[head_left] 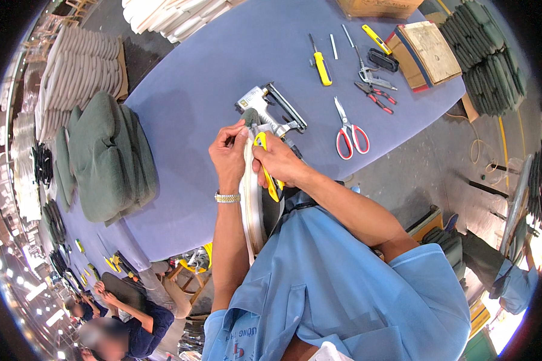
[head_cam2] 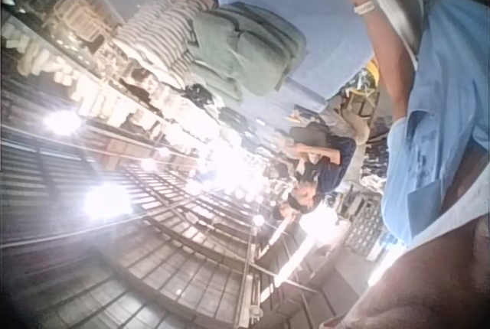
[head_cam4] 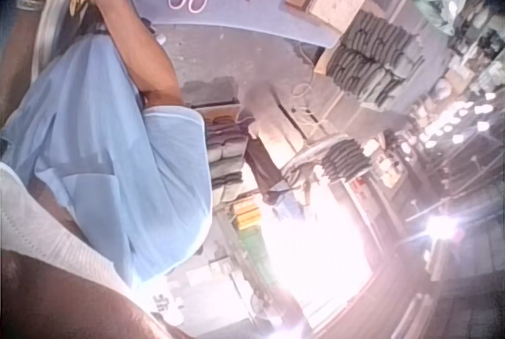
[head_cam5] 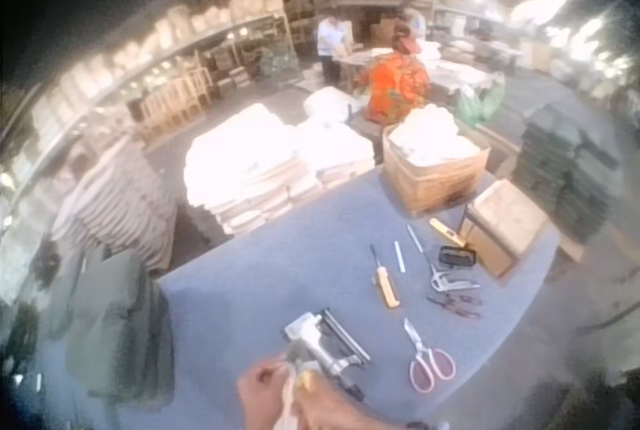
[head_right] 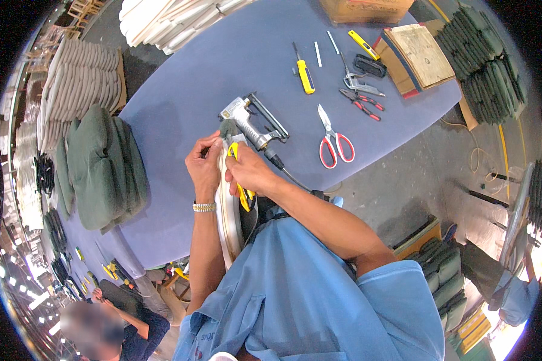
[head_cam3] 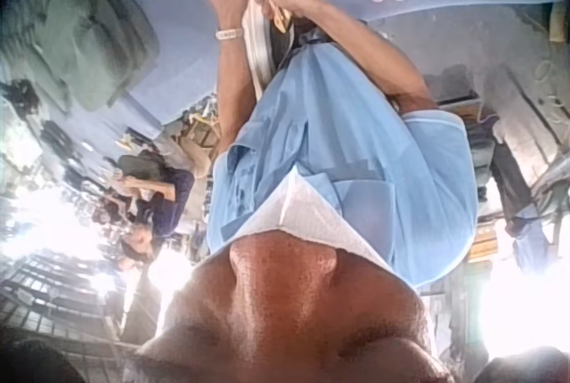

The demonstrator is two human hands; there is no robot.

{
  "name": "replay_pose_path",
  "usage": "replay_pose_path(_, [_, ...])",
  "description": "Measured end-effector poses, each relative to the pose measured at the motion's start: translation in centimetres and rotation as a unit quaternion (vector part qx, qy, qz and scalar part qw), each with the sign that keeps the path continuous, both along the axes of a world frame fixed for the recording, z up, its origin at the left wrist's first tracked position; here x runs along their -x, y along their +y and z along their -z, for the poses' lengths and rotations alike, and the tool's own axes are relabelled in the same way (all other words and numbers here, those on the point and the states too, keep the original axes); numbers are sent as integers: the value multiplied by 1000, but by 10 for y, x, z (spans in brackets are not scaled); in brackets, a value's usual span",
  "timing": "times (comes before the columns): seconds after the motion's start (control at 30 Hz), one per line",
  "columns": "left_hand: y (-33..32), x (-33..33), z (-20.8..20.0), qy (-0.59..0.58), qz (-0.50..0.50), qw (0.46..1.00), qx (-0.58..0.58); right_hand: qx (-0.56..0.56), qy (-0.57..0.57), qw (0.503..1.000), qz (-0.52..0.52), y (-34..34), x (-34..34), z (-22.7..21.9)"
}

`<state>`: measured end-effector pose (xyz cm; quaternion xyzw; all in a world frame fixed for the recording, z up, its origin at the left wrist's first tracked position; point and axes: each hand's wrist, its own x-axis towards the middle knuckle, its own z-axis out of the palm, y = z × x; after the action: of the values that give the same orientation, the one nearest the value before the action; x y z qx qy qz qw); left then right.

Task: The person assembles green fabric cushions by wrapping fabric around foam inserts, folding edges, and securing them with a staple gun. They trim excess fabric with scissors and place finished cushions on a stack.

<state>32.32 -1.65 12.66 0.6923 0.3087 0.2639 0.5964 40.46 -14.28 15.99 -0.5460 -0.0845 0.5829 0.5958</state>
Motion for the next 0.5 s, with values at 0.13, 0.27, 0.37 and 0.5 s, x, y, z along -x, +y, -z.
replay_pose_path(0.13, [2, 1, 3, -2, 0, 1000, -2, 0, 11, 1000, 7, 1, 3, 2])
replay_pose_path(0.27, [2, 0, 5, -10, -2, 1000, -8, -1, -14, 1000, 1, 0, 7, 7])
replay_pose_path(0.37, [4, 0, 5, -9, -10, 1000, 16, 3, -12, 1000, -1, -2, 12, 6])
replay_pose_path(0.5, [3, -1, 5, -4, -18, 1000, 21, 13, 4, 1000, 9, -2, 14, 4])
